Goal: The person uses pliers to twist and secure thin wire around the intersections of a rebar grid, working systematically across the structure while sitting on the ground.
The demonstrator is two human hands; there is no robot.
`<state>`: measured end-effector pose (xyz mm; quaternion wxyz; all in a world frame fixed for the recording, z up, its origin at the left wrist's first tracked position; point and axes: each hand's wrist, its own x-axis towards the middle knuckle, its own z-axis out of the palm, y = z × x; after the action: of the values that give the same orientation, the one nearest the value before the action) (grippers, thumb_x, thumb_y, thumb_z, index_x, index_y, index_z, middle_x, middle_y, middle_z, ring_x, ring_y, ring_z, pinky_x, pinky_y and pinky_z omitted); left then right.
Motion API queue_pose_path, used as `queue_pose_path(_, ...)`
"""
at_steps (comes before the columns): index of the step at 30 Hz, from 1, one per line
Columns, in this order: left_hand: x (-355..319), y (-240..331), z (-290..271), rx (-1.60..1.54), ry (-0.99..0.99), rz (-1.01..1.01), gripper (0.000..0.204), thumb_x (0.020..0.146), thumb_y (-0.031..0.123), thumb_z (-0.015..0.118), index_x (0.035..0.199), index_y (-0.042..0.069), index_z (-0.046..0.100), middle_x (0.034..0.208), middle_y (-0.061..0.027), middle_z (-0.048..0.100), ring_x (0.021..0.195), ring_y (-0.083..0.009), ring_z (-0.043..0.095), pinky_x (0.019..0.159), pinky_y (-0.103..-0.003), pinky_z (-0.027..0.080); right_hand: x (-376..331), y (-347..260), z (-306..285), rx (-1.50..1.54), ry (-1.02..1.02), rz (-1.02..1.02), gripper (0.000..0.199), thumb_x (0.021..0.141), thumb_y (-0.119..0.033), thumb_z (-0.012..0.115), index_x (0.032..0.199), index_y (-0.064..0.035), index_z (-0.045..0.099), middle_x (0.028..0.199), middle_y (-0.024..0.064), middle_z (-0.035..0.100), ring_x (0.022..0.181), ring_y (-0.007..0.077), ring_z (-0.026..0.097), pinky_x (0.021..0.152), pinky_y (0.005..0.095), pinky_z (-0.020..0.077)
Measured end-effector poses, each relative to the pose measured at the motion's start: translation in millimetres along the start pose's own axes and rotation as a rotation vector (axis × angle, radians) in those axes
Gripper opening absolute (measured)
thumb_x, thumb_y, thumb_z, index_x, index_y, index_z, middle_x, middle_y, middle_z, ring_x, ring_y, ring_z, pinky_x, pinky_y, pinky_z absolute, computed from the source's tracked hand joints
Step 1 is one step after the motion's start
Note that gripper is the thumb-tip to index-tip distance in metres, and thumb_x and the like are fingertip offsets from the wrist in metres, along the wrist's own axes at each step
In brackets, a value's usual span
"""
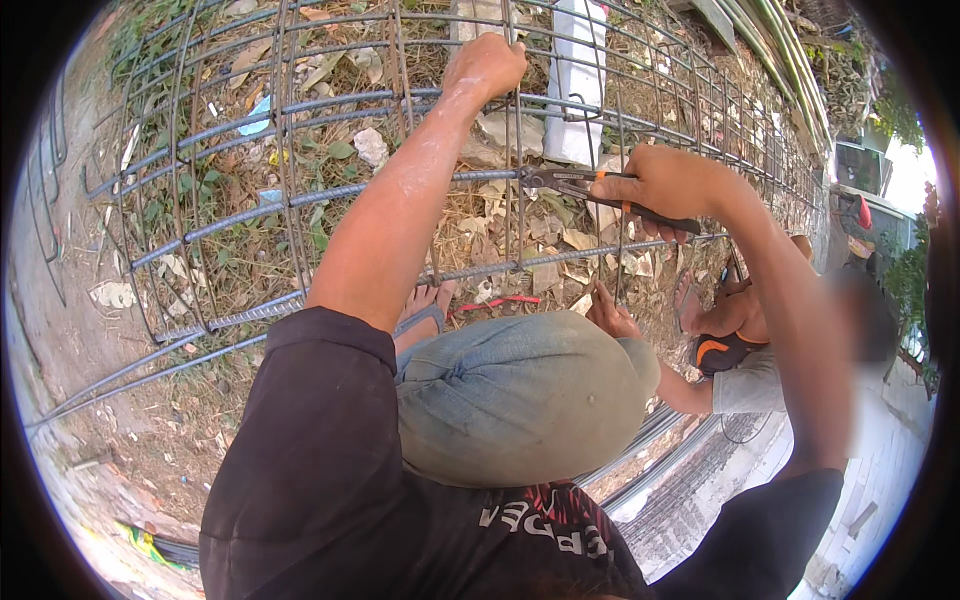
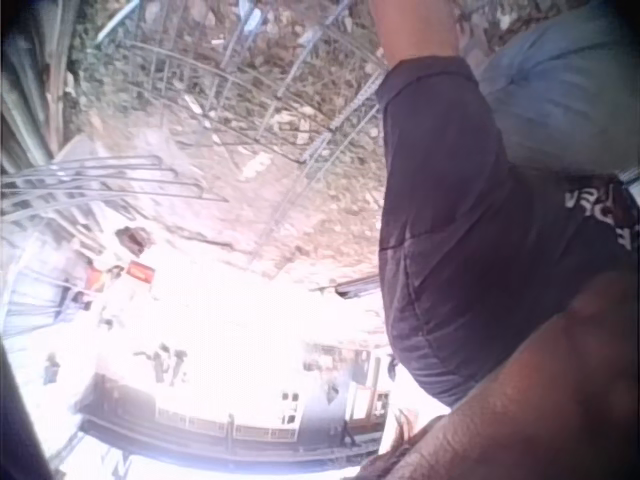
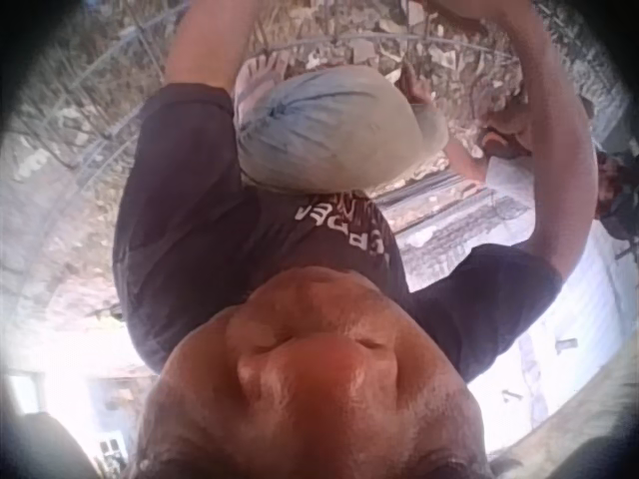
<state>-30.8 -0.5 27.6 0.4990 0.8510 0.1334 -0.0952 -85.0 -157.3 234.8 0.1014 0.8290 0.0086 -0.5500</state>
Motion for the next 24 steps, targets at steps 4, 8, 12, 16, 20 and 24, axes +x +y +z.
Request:
queue_pose_path(4,1.4,0.9,2.0,-0.005,-0.004,0.008,0.049,0.097,0.042,0.053,0.113,-0.001,0.072,0.119,-0.0260,0.069,0.113,-0.0425,0.065,0.100,-0.049,0.049,6.3,22.2,32.3,-0.715,0.478,-0.289,0.032,0.086,-0.029,0.074,0.082,0.0017,0.066,0.082,0.0140,0.073,0.073,0.0284,0.074,0.059,0.0422,0.0585)
queue_pose_path(8,2.2,-4.7,3.5,-0.003,0.000,-0.015,0.048,0.097,0.041,0.053,0.115,-0.001,0.072,0.123,-0.0256,0.067,0.116,-0.0433,0.063,0.101,-0.050,0.049,-5.7,15.2,61.6,-0.880,0.875,-0.434,0.024,0.084,-0.013,0.066,0.105,-0.0044,0.061,0.091,0.0068,0.064,0.083,0.0284,0.070,0.072,0.0442,0.0563)
queue_pose_path(12,9.4,-0.3,5.5,0.020,0.000,0.008,0.049,0.097,0.042,0.054,0.116,0.000,0.071,0.124,-0.0254,0.067,0.118,-0.0423,0.063,0.101,-0.048,0.050,-7.3,16.2,42.1,-1.158,1.286,-0.691,0.025,0.078,-0.018,0.065,0.099,-0.0050,0.063,0.091,0.0043,0.060,0.091,0.0172,0.058,0.084,0.0308,0.0435)
queue_pose_path(16,13.4,-2.0,10.4,-0.014,-0.033,-0.005,0.050,0.097,0.043,0.053,0.116,0.000,0.071,0.124,-0.0256,0.066,0.119,-0.0410,0.063,0.102,-0.048,0.050,-10.9,25.7,44.4,-1.126,1.057,-0.571,0.028,0.083,-0.021,0.066,0.103,-0.0025,0.064,0.091,0.0046,0.061,0.090,0.0199,0.061,0.081,0.0333,0.0481)
queue_pose_path(20,10.7,-14.2,-3.2,-0.013,0.010,-0.024,0.046,0.095,0.041,0.056,0.109,0.002,0.074,0.115,-0.0242,0.071,0.111,-0.0401,0.067,0.096,-0.048,0.053,-20.7,0.3,44.2,-0.772,0.735,-0.411,0.032,0.091,-0.030,0.066,0.099,0.0008,0.068,0.093,0.0141,0.067,0.090,0.0298,0.067,0.076,0.0408,0.0534)
queue_pose_path(24,-0.1,-8.9,-4.7,-0.054,0.016,-0.100,0.038,0.086,0.030,0.060,0.103,-0.001,0.075,0.112,-0.0249,0.071,0.110,-0.0395,0.068,0.094,-0.047,0.054,-22.4,-12.8,25.6,-0.616,0.574,-0.397,0.043,0.095,-0.035,0.062,0.082,0.0048,0.069,0.083,0.0246,0.067,0.076,0.0381,0.070,0.068,0.0465,0.0547)
